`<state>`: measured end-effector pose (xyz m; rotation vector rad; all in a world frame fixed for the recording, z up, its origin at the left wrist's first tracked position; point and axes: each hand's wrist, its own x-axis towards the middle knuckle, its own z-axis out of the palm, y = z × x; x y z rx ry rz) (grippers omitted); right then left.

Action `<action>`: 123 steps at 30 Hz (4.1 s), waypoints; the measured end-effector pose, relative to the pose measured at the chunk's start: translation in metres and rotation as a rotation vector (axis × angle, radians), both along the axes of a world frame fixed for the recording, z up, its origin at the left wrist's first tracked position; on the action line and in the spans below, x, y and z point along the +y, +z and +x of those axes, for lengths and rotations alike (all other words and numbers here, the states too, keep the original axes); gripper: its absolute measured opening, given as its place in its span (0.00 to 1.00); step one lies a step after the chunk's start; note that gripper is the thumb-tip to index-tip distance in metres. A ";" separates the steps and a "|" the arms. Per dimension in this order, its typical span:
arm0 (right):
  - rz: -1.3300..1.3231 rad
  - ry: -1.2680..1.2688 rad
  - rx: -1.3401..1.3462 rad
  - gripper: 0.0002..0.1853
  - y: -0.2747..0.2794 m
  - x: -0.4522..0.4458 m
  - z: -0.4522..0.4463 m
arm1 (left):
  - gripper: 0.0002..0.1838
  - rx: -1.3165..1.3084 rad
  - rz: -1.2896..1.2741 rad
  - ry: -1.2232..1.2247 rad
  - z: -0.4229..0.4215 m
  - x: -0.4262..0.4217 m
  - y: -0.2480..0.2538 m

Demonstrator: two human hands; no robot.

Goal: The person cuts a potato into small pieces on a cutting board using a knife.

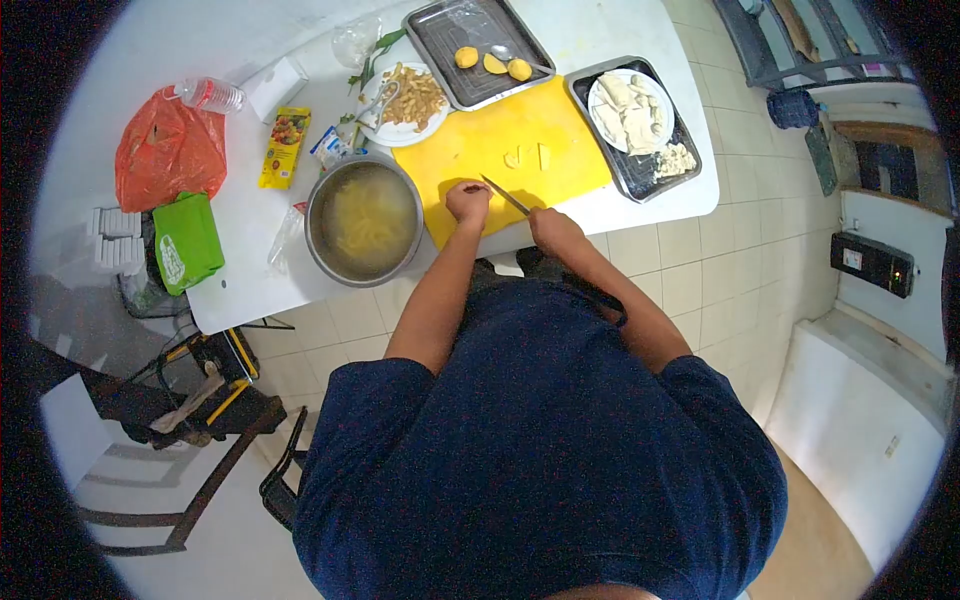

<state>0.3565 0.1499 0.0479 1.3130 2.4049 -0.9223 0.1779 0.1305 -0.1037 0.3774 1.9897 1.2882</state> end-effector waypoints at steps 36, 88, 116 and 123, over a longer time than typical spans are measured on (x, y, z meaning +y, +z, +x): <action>0.072 -0.101 0.076 0.09 -0.059 -0.040 0.029 | 0.06 -0.007 -0.135 -0.081 -0.007 0.004 0.006; 0.045 -0.075 -0.082 0.10 -0.035 -0.023 0.018 | 0.18 0.354 0.158 -0.210 0.011 0.000 0.025; 0.010 -0.089 -0.099 0.13 -0.027 -0.013 -0.001 | 0.10 0.407 0.040 -0.351 0.006 0.007 0.034; -0.055 -0.168 -0.026 0.15 -0.039 -0.021 0.014 | 0.13 0.447 0.061 -0.350 0.004 0.008 0.026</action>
